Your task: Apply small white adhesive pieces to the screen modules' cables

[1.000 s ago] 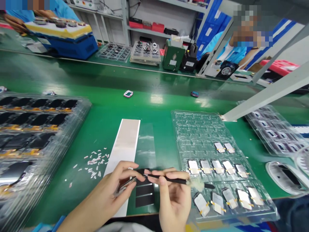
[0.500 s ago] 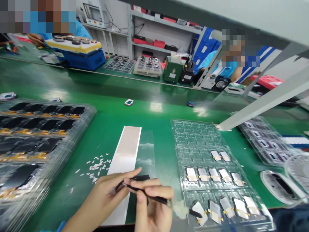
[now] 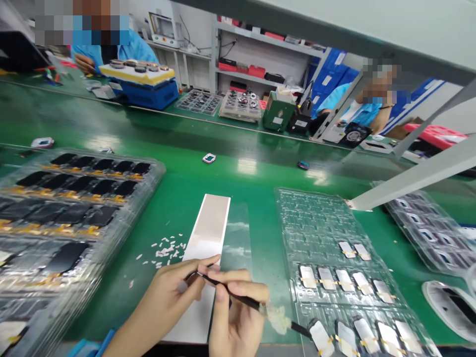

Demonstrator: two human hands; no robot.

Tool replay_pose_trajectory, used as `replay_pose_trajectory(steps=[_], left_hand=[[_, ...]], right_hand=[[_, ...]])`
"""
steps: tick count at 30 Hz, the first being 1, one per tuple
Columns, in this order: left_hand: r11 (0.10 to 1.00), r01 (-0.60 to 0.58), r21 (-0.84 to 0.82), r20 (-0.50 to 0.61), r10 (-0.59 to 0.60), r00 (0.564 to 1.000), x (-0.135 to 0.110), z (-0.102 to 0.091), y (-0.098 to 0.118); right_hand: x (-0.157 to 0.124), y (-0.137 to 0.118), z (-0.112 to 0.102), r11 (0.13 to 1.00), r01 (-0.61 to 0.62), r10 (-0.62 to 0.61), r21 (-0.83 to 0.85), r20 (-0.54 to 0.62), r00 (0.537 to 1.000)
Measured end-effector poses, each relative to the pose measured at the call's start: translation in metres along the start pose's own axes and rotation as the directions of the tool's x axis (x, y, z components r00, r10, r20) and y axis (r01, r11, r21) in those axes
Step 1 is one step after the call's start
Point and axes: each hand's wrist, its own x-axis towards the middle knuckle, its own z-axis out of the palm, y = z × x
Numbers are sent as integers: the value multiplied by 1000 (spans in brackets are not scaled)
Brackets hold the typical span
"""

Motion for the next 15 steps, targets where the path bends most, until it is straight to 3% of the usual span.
replay_pose_trajectory(steps=[6, 10, 15], left_hand=[[998, -47, 52, -94, 52, 994, 2, -1, 1], [992, -118, 48, -67, 121, 990, 1, -1, -1], [995, -87, 43, -10, 88, 996, 0, -1, -1]], right_hand=[[1, 6, 4, 989, 135, -135, -53, 5, 991], [1, 8, 9, 990, 123, -126, -71, -31, 992], [3, 12, 15, 992, 125, -126, -33, -60, 990]])
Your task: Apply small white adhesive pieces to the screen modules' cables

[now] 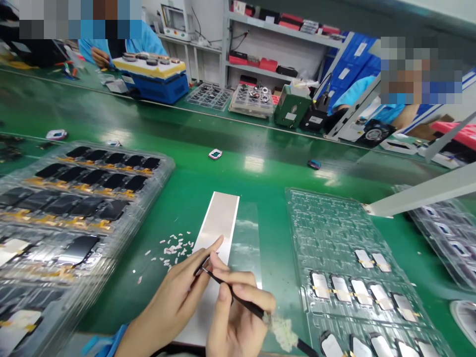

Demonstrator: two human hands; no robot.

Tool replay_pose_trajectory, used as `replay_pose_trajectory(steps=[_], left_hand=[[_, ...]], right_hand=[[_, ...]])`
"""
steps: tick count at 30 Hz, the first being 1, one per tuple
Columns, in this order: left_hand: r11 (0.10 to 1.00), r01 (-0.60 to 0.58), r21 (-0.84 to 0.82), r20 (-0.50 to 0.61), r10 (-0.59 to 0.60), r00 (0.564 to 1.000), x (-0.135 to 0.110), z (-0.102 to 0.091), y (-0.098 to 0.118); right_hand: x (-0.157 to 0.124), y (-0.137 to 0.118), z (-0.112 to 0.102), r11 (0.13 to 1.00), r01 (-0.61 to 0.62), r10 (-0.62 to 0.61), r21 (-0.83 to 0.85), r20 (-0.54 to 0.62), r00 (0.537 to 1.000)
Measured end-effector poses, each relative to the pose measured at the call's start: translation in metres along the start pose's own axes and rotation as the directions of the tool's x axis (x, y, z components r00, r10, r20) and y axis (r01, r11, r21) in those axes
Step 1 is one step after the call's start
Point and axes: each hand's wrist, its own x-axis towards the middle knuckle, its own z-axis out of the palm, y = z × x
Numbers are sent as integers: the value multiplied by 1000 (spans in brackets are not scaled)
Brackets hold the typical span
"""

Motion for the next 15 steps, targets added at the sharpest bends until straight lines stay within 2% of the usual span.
replay_pose_trajectory(steps=[7, 15], left_hand=[[999, 43, 5, 14, -43, 999, -5, -1, 0], [997, 67, 40, 10, -67, 998, -5, -3, -1]], right_hand=[[-1, 7, -4, 1000, -12, 12, 6, 41, 999], [-1, 11, -5, 1000, -15, 15, -14, 32, 999]])
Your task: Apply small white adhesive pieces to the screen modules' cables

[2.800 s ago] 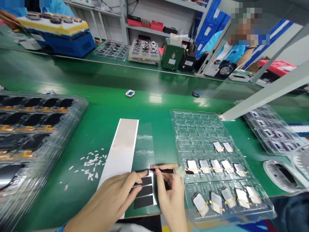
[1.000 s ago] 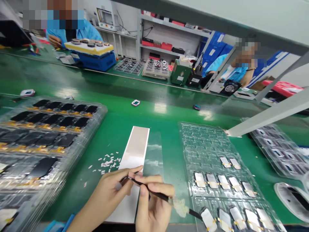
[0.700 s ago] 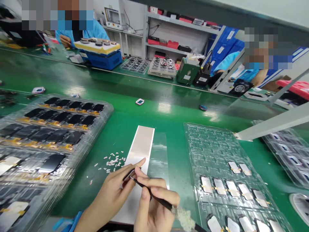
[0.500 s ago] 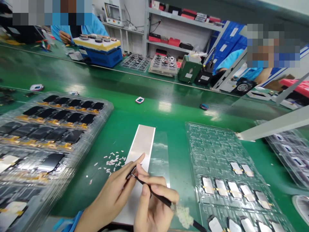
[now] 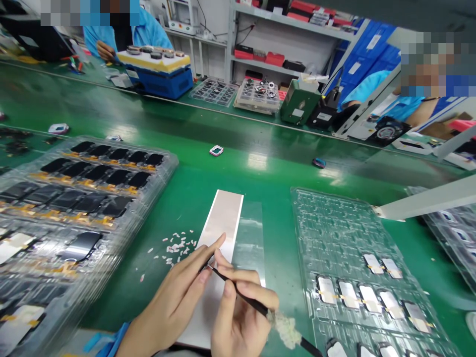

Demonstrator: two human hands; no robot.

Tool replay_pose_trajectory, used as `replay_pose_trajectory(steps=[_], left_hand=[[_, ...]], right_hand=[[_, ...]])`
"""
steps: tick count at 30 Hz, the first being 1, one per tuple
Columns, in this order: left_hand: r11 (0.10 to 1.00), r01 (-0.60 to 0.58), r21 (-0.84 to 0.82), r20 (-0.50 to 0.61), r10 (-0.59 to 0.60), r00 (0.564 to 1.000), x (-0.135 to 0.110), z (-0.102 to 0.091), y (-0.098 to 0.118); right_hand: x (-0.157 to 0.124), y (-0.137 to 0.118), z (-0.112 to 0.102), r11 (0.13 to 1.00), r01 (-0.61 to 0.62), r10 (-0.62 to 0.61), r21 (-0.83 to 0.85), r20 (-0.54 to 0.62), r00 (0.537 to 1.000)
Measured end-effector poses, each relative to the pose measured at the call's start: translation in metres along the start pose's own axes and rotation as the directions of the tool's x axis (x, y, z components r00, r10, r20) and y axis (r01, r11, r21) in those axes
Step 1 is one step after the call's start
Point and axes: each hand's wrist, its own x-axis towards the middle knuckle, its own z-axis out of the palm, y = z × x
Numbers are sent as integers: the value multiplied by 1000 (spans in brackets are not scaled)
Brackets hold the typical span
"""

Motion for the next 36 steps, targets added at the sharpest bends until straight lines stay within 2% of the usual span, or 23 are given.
replay_pose_trajectory(steps=[5, 11, 36], left_hand=[[1000, -5, 12, -7, 5, 1000, 1, 1, 0], [1000, -10, 20, -16, 10, 1000, 2, 2, -2], [999, -21, 25, -19, 22, 1000, 1, 1, -3]], right_hand=[[1, 1, 0, 1000, -7, 7, -23, 7, 1000], [8, 1, 3, 992, 125, -125, -2, 23, 992], [9, 0, 3, 984, 172, -170, -46, 42, 985]])
